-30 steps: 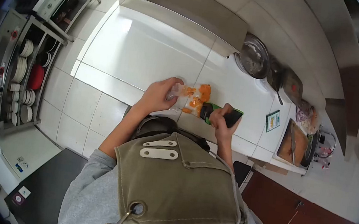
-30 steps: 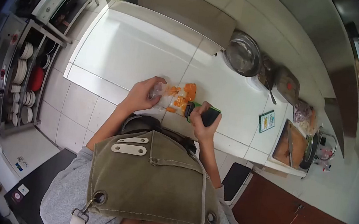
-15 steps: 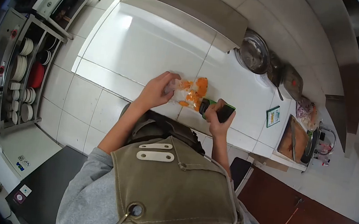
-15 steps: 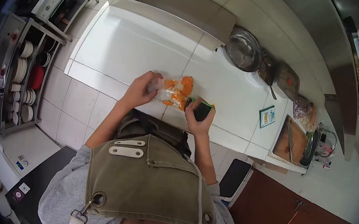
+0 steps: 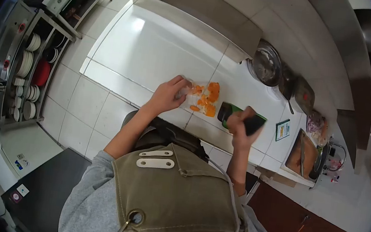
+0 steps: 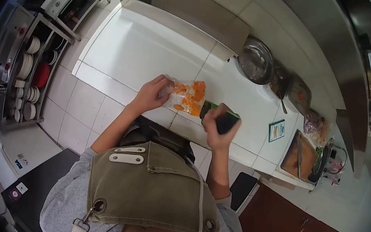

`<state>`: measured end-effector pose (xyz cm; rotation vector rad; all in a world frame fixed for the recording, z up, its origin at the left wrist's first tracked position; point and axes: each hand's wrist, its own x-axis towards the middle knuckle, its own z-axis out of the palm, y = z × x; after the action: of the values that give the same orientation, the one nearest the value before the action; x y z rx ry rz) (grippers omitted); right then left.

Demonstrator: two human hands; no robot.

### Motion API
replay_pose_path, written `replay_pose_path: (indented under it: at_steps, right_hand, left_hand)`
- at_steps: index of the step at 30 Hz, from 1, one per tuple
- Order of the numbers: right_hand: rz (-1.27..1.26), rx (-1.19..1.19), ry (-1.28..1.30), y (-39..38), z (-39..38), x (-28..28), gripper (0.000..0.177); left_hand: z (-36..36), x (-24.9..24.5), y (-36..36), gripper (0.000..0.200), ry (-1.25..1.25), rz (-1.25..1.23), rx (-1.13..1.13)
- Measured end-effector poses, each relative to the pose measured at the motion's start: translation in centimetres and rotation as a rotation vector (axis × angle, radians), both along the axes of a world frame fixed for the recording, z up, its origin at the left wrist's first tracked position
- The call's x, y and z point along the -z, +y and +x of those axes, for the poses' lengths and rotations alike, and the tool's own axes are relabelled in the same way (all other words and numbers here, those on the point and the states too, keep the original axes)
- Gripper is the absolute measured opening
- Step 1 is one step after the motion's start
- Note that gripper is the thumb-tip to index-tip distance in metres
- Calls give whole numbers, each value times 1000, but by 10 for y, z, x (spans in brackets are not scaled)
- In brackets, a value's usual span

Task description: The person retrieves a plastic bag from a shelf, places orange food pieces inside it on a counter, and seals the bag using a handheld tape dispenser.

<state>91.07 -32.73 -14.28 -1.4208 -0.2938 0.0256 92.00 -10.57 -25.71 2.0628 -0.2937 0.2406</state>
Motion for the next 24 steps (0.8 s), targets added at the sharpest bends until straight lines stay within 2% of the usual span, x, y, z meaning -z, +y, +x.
replay_pose_path:
  at_steps: [1,3,5,7,9,11,12,13,15,16,18,19,21,23,24]
  right_hand:
    - [90,-19,102,1,-1,-7,20]
    - [-186,261,128,23,5,52,22]
    - [-174,199,37,25,14,44,22]
    - [-36,194,237,21,20,30,19]
    - [49,88,143,6,16,6,18]
    - [20,190,62,14,5,13,17]
    - [-158,286,38,19,6,47,17]
    - [-278,278,-72,9,4,85,17]
    - [-152,254,141,13,9,62,18]
    - [-151,262,147,11,2,49,18]
    - [-72,131,94,-3,-1,26,16]
    - [-41,78,-37,-9,-5,29,15]
    - [-307,313,-20,9,-9,68,15]
    - [-253,300,-90,10,-4,67,14]
    - [-131,273,66,9,0,57,12]
  left_hand:
    - [0,-1,0,30,34,-19,6]
    - [0,-3,1,30,62,-37,24]
    - [1,-5,1,30,36,-16,31]
    - [-2,-3,0,30,50,-11,45]
    - [3,-3,1,29,40,2,37]
    - [4,-6,0,29,35,-24,15]
    - [4,-8,-1,28,59,19,7]
    - [5,-8,-1,28,47,23,17]
    - [5,-6,-2,29,66,8,21]
    - [6,-6,-3,29,10,-6,18]
    - [7,-6,-2,29,24,2,10]
    - [5,-5,-3,29,50,8,5]
    - [4,-5,-3,29,50,7,-1]
    - [7,-8,-4,29,35,1,-7]
    - [5,-11,-2,30,65,5,11]
